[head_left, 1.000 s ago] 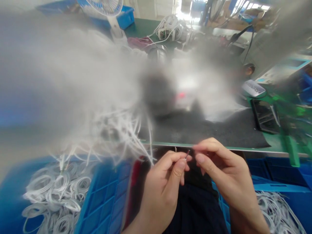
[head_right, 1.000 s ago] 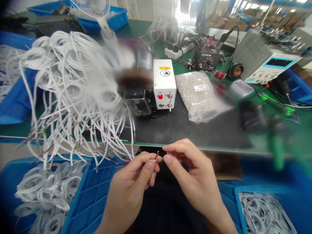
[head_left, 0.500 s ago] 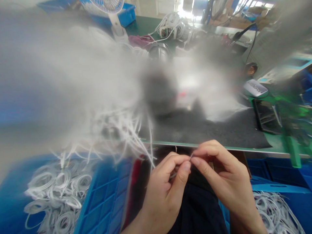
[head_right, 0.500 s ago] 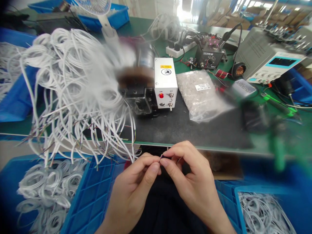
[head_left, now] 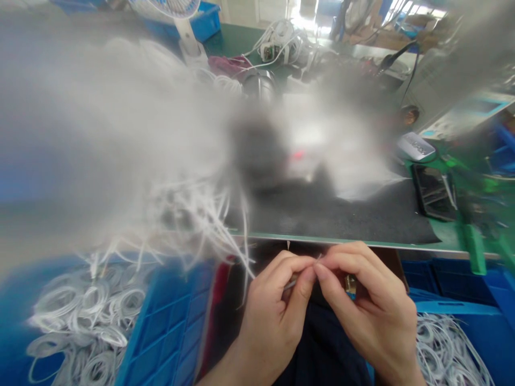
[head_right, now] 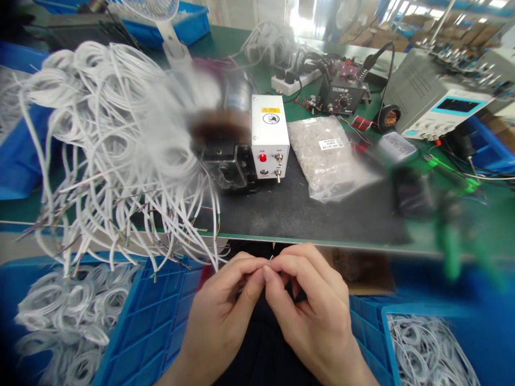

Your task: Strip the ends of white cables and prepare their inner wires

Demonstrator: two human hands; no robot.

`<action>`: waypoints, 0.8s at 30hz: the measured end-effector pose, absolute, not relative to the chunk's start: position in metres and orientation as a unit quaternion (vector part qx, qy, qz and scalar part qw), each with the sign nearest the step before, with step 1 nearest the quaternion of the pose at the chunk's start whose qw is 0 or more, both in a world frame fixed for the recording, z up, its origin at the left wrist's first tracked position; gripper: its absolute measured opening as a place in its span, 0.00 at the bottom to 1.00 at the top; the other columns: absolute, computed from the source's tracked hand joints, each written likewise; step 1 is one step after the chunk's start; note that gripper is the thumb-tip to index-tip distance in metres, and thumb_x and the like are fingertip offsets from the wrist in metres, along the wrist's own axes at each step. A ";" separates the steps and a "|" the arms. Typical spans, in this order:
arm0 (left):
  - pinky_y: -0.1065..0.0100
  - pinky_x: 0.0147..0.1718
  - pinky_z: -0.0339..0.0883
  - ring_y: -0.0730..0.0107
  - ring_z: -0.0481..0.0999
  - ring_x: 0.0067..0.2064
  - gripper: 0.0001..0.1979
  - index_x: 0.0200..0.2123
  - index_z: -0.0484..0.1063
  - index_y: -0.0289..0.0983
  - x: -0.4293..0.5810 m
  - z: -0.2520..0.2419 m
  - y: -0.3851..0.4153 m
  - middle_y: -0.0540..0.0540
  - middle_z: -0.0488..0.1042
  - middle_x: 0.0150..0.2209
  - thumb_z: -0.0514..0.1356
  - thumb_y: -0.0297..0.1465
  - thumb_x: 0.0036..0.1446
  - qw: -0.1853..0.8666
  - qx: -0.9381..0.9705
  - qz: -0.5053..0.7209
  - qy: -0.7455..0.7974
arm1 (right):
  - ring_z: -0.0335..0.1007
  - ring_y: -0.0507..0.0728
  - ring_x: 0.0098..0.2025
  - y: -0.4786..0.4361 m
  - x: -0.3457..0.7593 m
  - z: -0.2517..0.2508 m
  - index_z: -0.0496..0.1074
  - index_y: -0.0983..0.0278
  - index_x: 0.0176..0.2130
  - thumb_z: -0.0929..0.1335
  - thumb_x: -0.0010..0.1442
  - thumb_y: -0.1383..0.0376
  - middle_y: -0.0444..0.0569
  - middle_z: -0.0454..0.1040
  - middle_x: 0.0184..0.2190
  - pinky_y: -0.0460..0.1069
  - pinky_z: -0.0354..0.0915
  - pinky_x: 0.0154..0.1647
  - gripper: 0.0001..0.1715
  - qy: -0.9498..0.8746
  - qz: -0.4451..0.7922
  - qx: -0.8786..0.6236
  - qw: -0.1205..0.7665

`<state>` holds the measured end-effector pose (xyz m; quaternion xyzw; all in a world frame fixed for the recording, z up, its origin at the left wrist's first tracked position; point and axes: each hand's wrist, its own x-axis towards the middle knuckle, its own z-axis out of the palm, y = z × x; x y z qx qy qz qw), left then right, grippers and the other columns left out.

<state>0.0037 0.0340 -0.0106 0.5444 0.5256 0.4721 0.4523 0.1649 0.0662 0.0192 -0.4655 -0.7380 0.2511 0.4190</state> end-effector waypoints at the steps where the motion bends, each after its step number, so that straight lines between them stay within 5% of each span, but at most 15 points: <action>1: 0.75 0.42 0.73 0.73 0.81 0.42 0.08 0.49 0.81 0.41 0.003 -0.011 0.035 0.50 0.80 0.43 0.61 0.27 0.74 0.442 0.555 0.470 0.526 | 0.78 0.52 0.38 0.066 0.165 0.019 0.78 0.61 0.43 0.73 0.67 0.76 0.46 0.79 0.39 0.46 0.72 0.39 0.11 -0.756 0.233 -0.450 0.415; 5: 0.76 0.44 0.72 0.74 0.81 0.42 0.09 0.49 0.82 0.39 0.001 -0.008 0.037 0.48 0.81 0.43 0.61 0.24 0.73 0.400 0.596 0.463 0.520 | 0.77 0.53 0.40 0.065 0.166 0.017 0.77 0.62 0.46 0.73 0.64 0.79 0.47 0.79 0.42 0.47 0.72 0.42 0.15 -0.791 0.188 -0.409 0.414; 15: 0.77 0.25 0.65 0.80 0.72 0.25 0.11 0.45 0.82 0.40 -0.006 -0.009 0.039 0.53 0.77 0.31 0.60 0.37 0.77 0.524 0.444 0.476 0.549 | 0.74 0.52 0.39 0.075 0.168 0.005 0.78 0.57 0.47 0.72 0.74 0.66 0.44 0.75 0.42 0.47 0.69 0.39 0.04 -0.617 0.440 -0.485 0.437; 20: 0.78 0.23 0.63 0.81 0.69 0.23 0.13 0.39 0.80 0.38 -0.006 -0.008 0.040 0.53 0.78 0.30 0.62 0.38 0.75 0.540 0.412 0.486 0.551 | 0.77 0.54 0.43 0.076 0.159 0.007 0.80 0.56 0.48 0.73 0.73 0.66 0.45 0.77 0.43 0.48 0.71 0.42 0.05 -0.623 0.444 -0.470 0.440; 24: 0.79 0.23 0.64 0.81 0.71 0.24 0.09 0.44 0.82 0.40 -0.004 -0.008 0.040 0.54 0.77 0.28 0.63 0.37 0.75 0.543 0.403 0.494 0.547 | 0.77 0.53 0.43 0.076 0.155 0.010 0.80 0.56 0.48 0.73 0.73 0.68 0.45 0.78 0.44 0.48 0.71 0.42 0.07 -0.632 0.428 -0.471 0.441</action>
